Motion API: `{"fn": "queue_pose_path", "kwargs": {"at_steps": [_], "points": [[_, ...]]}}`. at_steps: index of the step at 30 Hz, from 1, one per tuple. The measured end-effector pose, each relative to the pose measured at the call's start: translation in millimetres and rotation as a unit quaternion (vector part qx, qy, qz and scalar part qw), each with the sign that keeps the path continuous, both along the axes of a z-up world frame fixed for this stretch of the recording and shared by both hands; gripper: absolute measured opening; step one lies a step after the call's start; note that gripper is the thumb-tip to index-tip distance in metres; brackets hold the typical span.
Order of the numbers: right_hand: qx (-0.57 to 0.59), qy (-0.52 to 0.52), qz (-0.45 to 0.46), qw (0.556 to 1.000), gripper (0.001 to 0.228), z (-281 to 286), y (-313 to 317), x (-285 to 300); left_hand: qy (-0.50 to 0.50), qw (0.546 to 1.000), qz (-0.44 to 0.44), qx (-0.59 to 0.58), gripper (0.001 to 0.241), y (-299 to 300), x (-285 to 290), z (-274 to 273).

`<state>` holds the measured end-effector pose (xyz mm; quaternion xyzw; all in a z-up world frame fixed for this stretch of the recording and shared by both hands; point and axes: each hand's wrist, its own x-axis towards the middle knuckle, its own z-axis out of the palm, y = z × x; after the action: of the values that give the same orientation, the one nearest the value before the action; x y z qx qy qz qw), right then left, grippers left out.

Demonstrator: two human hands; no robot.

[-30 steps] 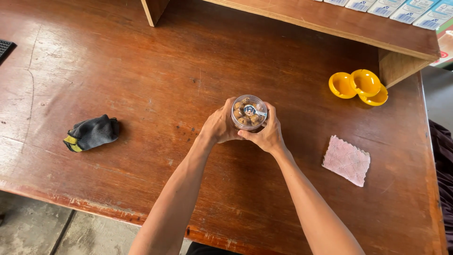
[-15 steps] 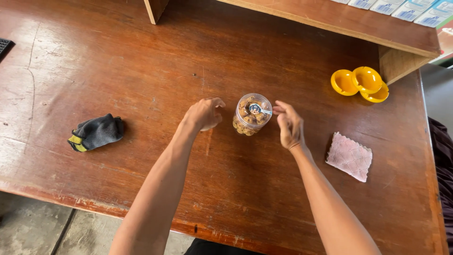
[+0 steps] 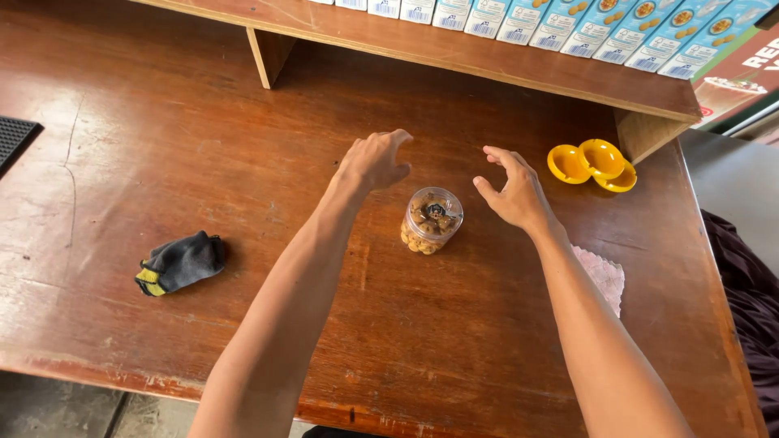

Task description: Thoroughly wipe down a plastic snack container using a cleaning cloth.

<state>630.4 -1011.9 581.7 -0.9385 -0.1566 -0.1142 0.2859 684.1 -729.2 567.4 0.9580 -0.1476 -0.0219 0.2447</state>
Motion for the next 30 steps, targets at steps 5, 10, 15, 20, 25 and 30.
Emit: {"fn": "queue_pose_path", "kwargs": {"at_steps": [5, 10, 15, 20, 25, 30], "points": [[0.015, 0.005, -0.029, 0.999, 0.053, -8, -10, -11, 0.005, 0.999, -0.038, -0.008, 0.048, -30, 15, -7], [0.015, -0.008, -0.081, 0.997, 0.054, -16, -42, -32, 0.016, 0.996, -0.087, -0.016, 0.049, -72, 15, -4], [0.019, -0.024, -0.116, 0.993, 0.057, -22, -88, -50, 0.03, 0.99, -0.136, -0.008, 0.048, -127, 17, -11], [0.024, -0.036, -0.163, 0.986, 0.055, -26, -139, -69, 0.033, 0.982, -0.184, -0.001, 0.049, -187, 12, -8], [0.022, -0.04, -0.207, 0.977, 0.056, -21, -192, -95, 0.035, 0.979, -0.201, -0.003, 0.049, -259, 6, -17], [0.029, -0.062, -0.223, 0.972, 0.055, -19, -244, -107, 0.065, 0.975, -0.211, -0.014, 0.051, -319, 0, -19]]}}
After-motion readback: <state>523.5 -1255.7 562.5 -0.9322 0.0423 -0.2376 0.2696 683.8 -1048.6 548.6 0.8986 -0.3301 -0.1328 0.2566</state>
